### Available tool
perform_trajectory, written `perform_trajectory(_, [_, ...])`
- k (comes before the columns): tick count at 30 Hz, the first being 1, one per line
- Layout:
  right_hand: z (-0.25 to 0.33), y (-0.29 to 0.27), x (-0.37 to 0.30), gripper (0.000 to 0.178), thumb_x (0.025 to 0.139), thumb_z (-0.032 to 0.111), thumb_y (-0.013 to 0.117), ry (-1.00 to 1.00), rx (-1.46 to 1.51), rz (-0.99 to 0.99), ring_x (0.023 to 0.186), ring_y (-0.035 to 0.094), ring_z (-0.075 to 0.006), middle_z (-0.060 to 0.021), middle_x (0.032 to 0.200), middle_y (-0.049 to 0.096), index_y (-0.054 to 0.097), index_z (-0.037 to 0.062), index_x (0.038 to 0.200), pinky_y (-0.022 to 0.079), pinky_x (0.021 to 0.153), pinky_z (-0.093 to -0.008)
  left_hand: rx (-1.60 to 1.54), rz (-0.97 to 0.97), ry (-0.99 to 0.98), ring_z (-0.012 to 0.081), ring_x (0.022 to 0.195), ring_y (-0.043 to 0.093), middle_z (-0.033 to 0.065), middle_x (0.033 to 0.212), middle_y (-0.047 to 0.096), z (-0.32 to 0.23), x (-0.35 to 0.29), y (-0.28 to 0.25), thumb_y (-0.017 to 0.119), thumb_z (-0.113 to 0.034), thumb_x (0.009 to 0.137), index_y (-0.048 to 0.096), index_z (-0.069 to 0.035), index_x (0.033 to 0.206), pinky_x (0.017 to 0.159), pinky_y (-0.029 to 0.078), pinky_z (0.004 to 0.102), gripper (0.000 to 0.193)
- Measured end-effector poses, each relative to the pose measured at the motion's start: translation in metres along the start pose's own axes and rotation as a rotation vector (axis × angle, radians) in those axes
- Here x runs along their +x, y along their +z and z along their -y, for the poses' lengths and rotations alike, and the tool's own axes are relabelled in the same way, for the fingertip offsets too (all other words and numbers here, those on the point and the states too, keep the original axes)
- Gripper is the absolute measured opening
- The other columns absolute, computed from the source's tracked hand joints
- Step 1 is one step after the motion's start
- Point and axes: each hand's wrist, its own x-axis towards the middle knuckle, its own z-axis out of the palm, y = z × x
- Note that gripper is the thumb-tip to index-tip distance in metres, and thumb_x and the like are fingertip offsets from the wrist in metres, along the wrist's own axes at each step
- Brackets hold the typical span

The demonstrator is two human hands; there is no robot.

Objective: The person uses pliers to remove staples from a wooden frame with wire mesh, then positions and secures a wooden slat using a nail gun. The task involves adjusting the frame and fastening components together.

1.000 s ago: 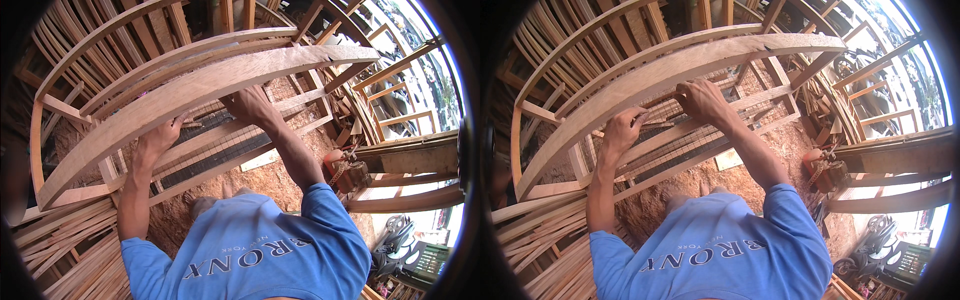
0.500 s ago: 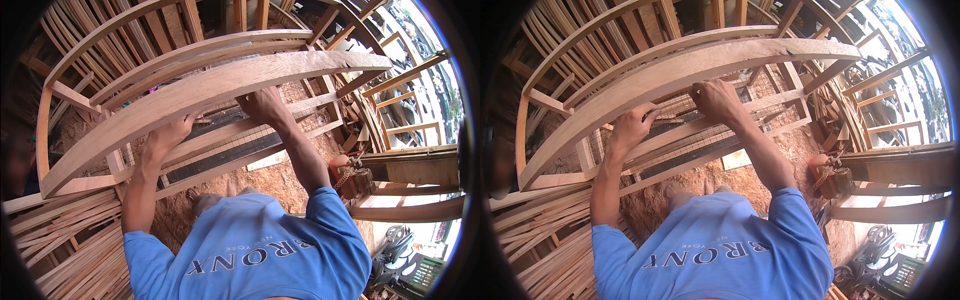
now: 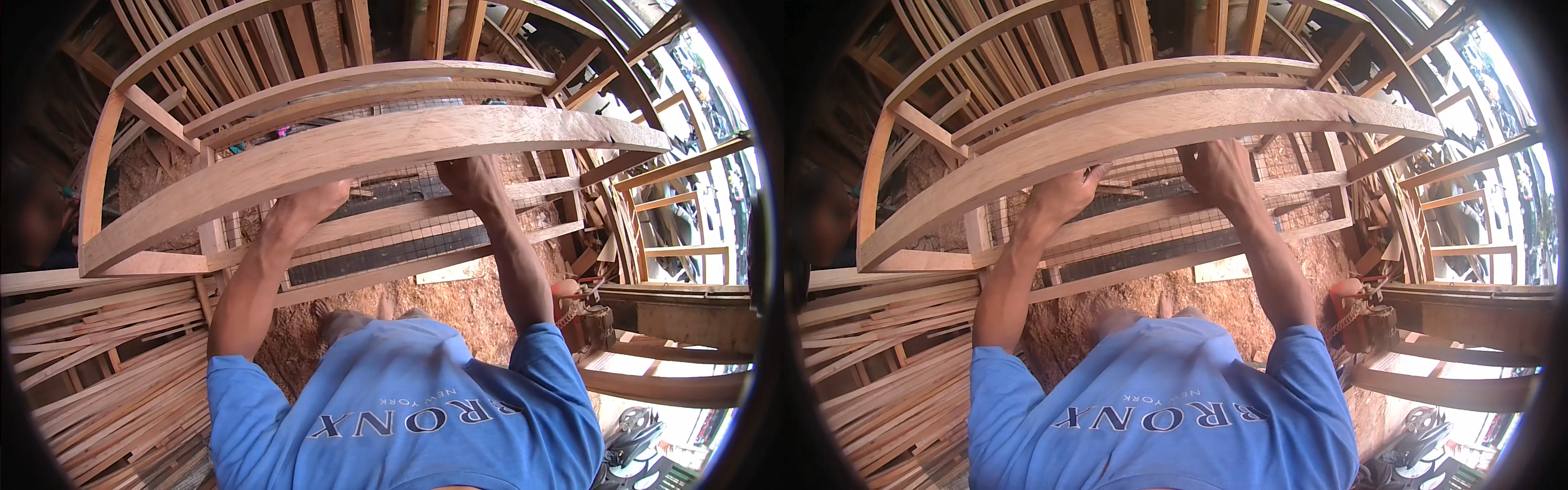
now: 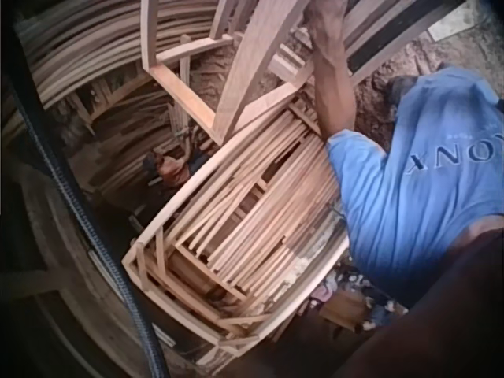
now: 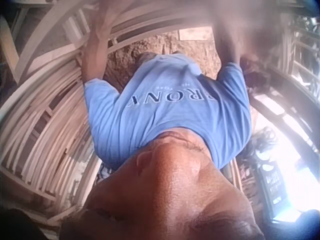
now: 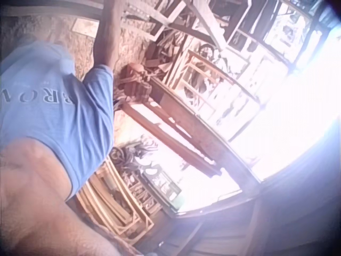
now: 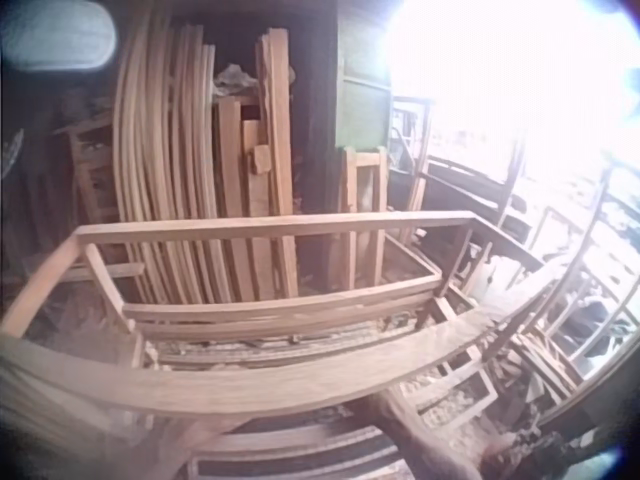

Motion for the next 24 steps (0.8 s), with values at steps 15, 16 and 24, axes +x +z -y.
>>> perform_trajectory(15, [-0.004,0.0,-0.004,0.031,0.087,0.021,0.073,-0.018,-0.018,0.168,0.098,0.068,-0.0419,-0.0249,0.102,0.072,0.071,-0.0024,0.107,0.053,0.089,-0.0484,0.16,0.098,-0.055,0.0412,0.111,0.064,0.025,0.116,0.068,-0.009,-0.002,-0.011,0.072,-0.028,0.092,0.068,-0.001,0.121,0.098,0.048,0.0477,0.04])
perform_trajectory(16, [-0.004,-0.001,-0.005,0.032,0.087,0.022,0.074,-0.036,-0.024,0.2,0.098,0.069,-0.041,-0.0251,0.102,0.072,0.071,-0.003,0.107,0.053,0.089,-0.0479,0.142,0.115,-0.024,0.0414,0.112,0.063,0.0251,0.118,0.068,-0.01,-0.002,-0.013,0.072,-0.029,0.091,0.067,-0.001,0.123,0.099,0.048,0.0478,0.042])
perform_trajectory(24, [0.004,-0.008,0.001,0.041,0.09,0.026,0.073,0.073,-0.048,0.433,0.109,0.064,-0.0399,-0.0256,0.112,0.068,0.065,-0.003,0.118,0.048,0.099,-0.0476,0.016,0.288,-0.13,0.0439,0.115,0.062,0.0273,0.12,0.066,-0.024,0.0,-0.028,0.072,-0.035,0.091,0.064,0.001,0.126,0.103,0.047,0.0484,0.05])
